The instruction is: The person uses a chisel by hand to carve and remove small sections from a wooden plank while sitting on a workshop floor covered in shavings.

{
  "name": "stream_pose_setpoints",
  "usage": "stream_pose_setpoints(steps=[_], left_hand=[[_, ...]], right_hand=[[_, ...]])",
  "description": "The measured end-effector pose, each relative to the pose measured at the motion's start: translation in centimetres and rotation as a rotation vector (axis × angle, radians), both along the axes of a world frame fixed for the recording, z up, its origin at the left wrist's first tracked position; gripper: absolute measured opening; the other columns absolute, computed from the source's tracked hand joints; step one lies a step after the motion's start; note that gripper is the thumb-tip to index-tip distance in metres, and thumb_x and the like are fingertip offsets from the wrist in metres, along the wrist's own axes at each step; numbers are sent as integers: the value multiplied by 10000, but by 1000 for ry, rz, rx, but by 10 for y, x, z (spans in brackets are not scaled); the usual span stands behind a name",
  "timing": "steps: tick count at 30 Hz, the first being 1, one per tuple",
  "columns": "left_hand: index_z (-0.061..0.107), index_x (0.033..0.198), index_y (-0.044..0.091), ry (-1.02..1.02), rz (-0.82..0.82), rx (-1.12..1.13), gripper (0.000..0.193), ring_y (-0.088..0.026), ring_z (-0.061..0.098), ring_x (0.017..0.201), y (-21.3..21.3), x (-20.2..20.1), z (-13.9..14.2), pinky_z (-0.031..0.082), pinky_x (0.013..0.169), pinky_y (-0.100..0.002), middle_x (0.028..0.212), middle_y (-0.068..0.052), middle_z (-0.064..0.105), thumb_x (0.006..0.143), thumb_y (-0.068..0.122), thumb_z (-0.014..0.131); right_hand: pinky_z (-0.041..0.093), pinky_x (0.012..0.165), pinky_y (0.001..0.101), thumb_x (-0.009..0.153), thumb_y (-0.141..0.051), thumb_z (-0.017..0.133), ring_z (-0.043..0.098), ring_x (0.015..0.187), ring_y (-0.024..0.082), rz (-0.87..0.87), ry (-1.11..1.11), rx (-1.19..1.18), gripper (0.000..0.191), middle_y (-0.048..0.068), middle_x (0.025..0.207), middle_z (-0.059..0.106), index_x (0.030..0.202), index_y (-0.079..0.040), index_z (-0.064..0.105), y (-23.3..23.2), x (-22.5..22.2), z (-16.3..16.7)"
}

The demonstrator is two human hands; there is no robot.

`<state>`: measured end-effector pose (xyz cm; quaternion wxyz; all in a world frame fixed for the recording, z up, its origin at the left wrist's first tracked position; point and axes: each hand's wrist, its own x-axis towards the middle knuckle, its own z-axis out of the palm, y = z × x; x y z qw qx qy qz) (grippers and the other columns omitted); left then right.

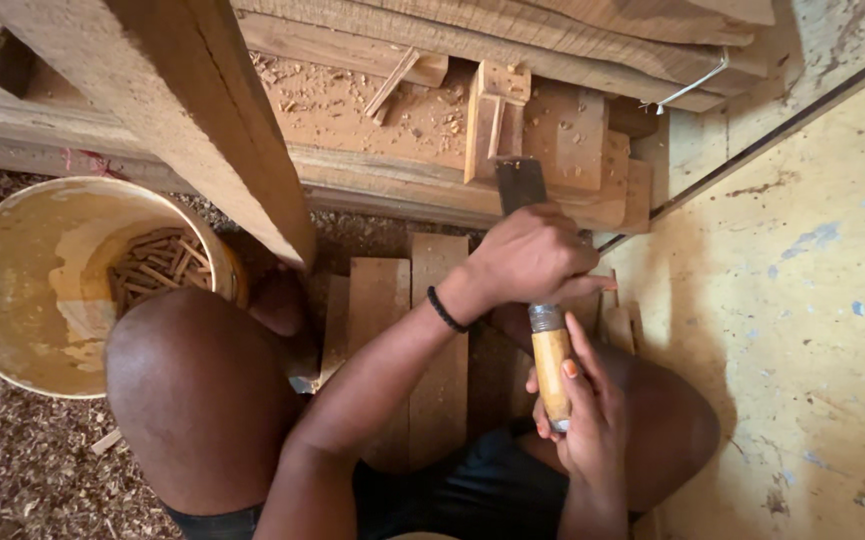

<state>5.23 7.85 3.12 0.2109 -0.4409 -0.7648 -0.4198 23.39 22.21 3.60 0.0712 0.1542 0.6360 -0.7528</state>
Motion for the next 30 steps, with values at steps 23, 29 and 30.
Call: stream_pose_setpoints(steps=[23, 29, 30], left_hand=[[764, 797, 178, -205, -39, 32, 298, -363, 677, 679, -9, -19, -9, 518, 614, -500, 708, -121, 695, 905, 446, 692], [748, 754, 151, -272, -43, -43, 354, -373, 679, 697, -11, -24, -15, 521, 612, -497, 722, -119, 709, 923, 460, 720], [750, 756, 155, -274, -40, -42, 349, -372, 680, 698, -11, -24, -15, 522, 614, -495, 723, -118, 709, 923, 460, 719]], right_hand=[[379, 333, 248, 970, -267, 531, 522, 396, 146, 37, -68, 274, 631, 128, 749, 655, 1583, -173, 416, -20, -8, 12], [372, 326, 240, 983, -292, 536, 518, 395, 136, 23, -56, 243, 635, 112, 746, 640, 1591, -170, 396, -32, -6, 11], [372, 327, 238, 987, -292, 534, 518, 397, 133, 25, -43, 242, 634, 110, 747, 638, 1593, -168, 394, -34, -7, 10]])
